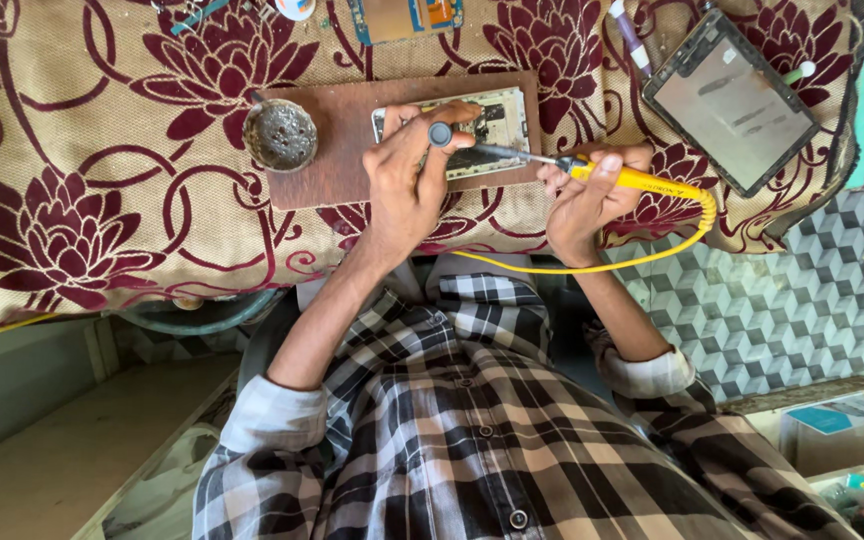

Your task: The person uses a soldering iron and solder wire to work on a small circuit board placed on a wooden board. They repeatedly apply heat and solder to specific points on the board while holding the components steady with their left hand.

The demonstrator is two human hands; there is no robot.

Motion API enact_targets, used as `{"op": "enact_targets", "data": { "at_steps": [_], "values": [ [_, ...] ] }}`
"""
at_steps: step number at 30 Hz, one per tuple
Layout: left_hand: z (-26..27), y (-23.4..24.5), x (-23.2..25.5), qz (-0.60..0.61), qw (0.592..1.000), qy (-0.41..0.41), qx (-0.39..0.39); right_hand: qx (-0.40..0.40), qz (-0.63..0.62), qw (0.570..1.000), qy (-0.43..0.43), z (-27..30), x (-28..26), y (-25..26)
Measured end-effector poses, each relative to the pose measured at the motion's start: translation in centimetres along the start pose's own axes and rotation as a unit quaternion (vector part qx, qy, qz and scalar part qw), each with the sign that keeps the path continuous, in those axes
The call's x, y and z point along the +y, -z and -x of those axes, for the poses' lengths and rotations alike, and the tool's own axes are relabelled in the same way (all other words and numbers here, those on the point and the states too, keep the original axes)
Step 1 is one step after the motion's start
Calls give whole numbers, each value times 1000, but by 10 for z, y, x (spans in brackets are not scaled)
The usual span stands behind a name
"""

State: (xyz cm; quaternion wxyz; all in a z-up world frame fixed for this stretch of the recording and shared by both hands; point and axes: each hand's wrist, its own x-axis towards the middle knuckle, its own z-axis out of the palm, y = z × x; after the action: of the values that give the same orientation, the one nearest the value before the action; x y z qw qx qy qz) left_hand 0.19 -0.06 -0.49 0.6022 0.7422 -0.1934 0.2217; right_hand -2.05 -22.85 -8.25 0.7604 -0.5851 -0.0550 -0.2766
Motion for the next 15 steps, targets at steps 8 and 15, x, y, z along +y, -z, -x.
{"op": "enact_targets", "data": {
  "at_steps": [8,15],
  "values": [
    [1,0,-2,13,1000,10,-5,-88,69,993,21,0,-9,-9],
    [2,1,-2,6,1000,-10,-4,-71,76,994,29,4,-7,-6]
  ]
}}
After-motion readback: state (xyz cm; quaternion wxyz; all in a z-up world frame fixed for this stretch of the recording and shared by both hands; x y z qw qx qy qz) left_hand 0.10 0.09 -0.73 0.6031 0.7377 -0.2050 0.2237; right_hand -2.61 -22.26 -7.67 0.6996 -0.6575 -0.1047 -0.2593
